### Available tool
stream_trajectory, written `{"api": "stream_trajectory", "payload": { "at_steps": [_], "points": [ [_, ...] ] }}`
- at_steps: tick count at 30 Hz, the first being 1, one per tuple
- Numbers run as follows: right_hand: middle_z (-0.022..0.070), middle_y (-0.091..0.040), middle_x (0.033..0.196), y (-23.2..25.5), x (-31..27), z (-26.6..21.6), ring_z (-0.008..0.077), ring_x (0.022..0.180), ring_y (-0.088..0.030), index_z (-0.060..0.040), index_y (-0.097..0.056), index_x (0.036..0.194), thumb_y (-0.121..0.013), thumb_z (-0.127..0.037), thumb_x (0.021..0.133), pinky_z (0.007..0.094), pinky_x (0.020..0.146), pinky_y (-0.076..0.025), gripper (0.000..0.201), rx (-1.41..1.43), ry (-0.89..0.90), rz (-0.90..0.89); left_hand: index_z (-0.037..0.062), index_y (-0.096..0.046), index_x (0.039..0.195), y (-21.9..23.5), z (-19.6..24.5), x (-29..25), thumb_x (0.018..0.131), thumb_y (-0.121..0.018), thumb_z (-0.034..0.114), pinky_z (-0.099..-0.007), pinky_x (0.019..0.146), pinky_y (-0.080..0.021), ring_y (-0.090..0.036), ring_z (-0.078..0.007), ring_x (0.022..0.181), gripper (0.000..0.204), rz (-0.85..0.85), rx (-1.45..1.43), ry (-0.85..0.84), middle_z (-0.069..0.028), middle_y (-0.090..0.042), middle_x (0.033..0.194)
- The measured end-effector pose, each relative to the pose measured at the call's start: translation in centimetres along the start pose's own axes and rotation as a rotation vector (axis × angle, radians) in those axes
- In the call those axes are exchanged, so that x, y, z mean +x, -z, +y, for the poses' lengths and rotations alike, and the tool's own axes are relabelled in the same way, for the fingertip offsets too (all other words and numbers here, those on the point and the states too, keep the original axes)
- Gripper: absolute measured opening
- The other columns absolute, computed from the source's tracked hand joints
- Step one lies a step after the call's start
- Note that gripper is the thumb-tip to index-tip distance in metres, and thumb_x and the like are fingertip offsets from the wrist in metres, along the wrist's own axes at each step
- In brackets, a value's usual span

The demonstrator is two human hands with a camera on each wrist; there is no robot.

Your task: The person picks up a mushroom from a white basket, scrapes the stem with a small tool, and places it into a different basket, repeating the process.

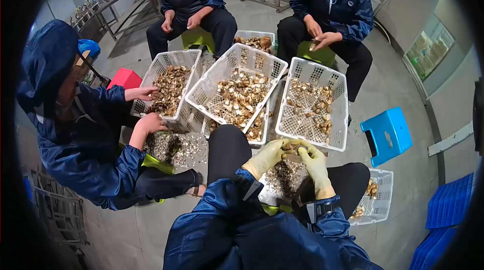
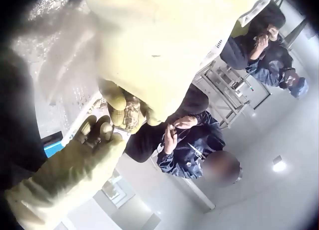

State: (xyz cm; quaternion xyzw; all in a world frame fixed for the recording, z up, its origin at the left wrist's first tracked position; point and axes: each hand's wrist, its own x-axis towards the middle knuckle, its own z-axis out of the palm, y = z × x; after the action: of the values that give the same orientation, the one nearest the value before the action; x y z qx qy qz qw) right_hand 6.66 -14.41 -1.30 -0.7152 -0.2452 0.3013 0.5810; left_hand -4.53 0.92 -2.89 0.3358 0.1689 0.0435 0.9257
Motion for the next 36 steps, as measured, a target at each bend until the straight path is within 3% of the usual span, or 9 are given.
{"api": "stream_trajectory", "payload": {
  "at_steps": [7,8,11,12,16,18,24,32,36],
  "points": [
    [-0.0055,-0.065,0.088,0.0,0.1,-1.1,0.0007,0.07,-0.053,-0.0042,-0.061,0.133,-0.065,-0.016,0.096,0.0163,0.061,-0.041,0.039,0.105,-0.014,-0.038,0.0054,-0.047,0.143,-0.4,0.7,-0.4,0.101,-0.051,0.011,-0.0185,0.068,-0.048,-0.059,-0.0055,0.081,0.043,0.017,0.179,-0.124,-0.0053,-0.063,0.126],
    [0.002,-0.07,0.104,-0.1,-0.2,-1.5,0.0053,0.087,-0.06,0.0003,-0.066,0.122,-0.066,-0.014,0.095,0.0193,0.076,-0.047,0.031,0.147,0.014,-0.047,0.0065,-0.049,0.142,-0.4,0.3,-0.1,0.099,-0.055,0.012,-0.0153,0.064,-0.045,-0.056,-0.0028,0.075,0.044,0.063,0.099,-0.129,-0.0031,-0.066,0.121],
    [0.0074,-0.069,0.122,0.0,0.0,-0.2,0.0104,0.104,-0.06,0.0058,-0.07,0.102,-0.066,-0.013,0.093,0.0236,0.088,-0.047,0.021,0.023,0.093,-0.114,0.0075,-0.052,0.141,-0.5,0.7,-0.2,0.098,-0.06,0.016,-0.0142,0.062,-0.043,-0.053,-0.001,0.071,0.044,0.161,0.238,-0.165,-0.001,-0.069,0.114],
    [0.0087,-0.064,0.132,-0.3,-0.4,-1.4,0.0121,0.108,-0.06,0.008,-0.068,0.087,-0.067,-0.012,0.092,0.0249,0.088,-0.047,0.021,0.038,0.095,-0.127,0.0084,-0.054,0.139,-1.1,1.0,-0.3,0.098,-0.062,0.019,-0.015,0.06,-0.042,-0.052,-0.0007,0.069,0.043,0.214,0.318,-0.16,0.001,-0.07,0.11],
    [0.0097,-0.062,0.135,-0.3,0.1,-1.0,0.011,0.104,-0.06,0.0069,-0.068,0.086,-0.067,-0.012,0.091,0.0237,0.084,-0.047,0.019,-0.068,0.034,-0.103,0.0085,-0.054,0.139,-0.5,0.5,0.2,0.1,-0.059,0.018,-0.0164,0.061,-0.044,-0.054,-0.0028,0.07,0.041,0.198,0.316,-0.161,-0.0012,-0.07,0.113],
    [0.0097,-0.063,0.134,-0.3,0.5,-0.6,0.0109,0.102,-0.06,0.0069,-0.068,0.085,-0.067,-0.011,0.091,0.0238,0.083,-0.047,0.019,-0.071,-0.013,-0.051,0.0075,-0.053,0.14,-0.4,0.7,0.2,0.1,-0.057,0.017,-0.0171,0.064,-0.045,-0.055,-0.0037,0.073,0.04,0.156,0.341,-0.168,-0.002,-0.069,0.114],
    [0.0051,-0.068,0.115,0.0,0.5,-0.7,0.0068,0.091,-0.062,0.0014,-0.063,0.128,-0.066,-0.015,0.095,0.0184,0.076,-0.049,0.037,0.159,-0.037,-0.029,0.004,-0.043,0.146,-0.2,0.5,0.4,0.098,-0.053,0.007,-0.0205,0.077,-0.049,-0.058,-0.0064,0.087,0.049,-0.039,0.276,-0.169,-0.0077,-0.063,0.125],
    [-0.0017,-0.069,0.092,0.5,0.5,-0.7,0.0032,0.076,-0.059,0.0002,-0.065,0.125,-0.066,-0.016,0.095,0.017,0.067,-0.046,0.033,0.246,-0.082,-0.08,0.0032,-0.043,0.147,-0.5,-0.3,0.3,0.097,-0.053,0.002,-0.0234,0.088,-0.048,-0.057,-0.0087,0.102,0.05,-0.095,0.434,-0.32,-0.0061,-0.06,0.126],
    [-0.0002,-0.07,0.09,0.7,0.4,0.3,0.0021,0.071,-0.057,0.0032,-0.066,0.122,-0.066,-0.014,0.095,0.0164,0.063,-0.043,0.032,0.137,-0.055,-0.113,0.0069,-0.048,0.145,-1.6,0.3,-0.8,0.096,-0.055,-0.002,-0.0206,0.084,-0.048,-0.057,-0.0055,0.095,0.05,0.056,0.861,-0.382,-0.0033,-0.063,0.123]
  ]
}}
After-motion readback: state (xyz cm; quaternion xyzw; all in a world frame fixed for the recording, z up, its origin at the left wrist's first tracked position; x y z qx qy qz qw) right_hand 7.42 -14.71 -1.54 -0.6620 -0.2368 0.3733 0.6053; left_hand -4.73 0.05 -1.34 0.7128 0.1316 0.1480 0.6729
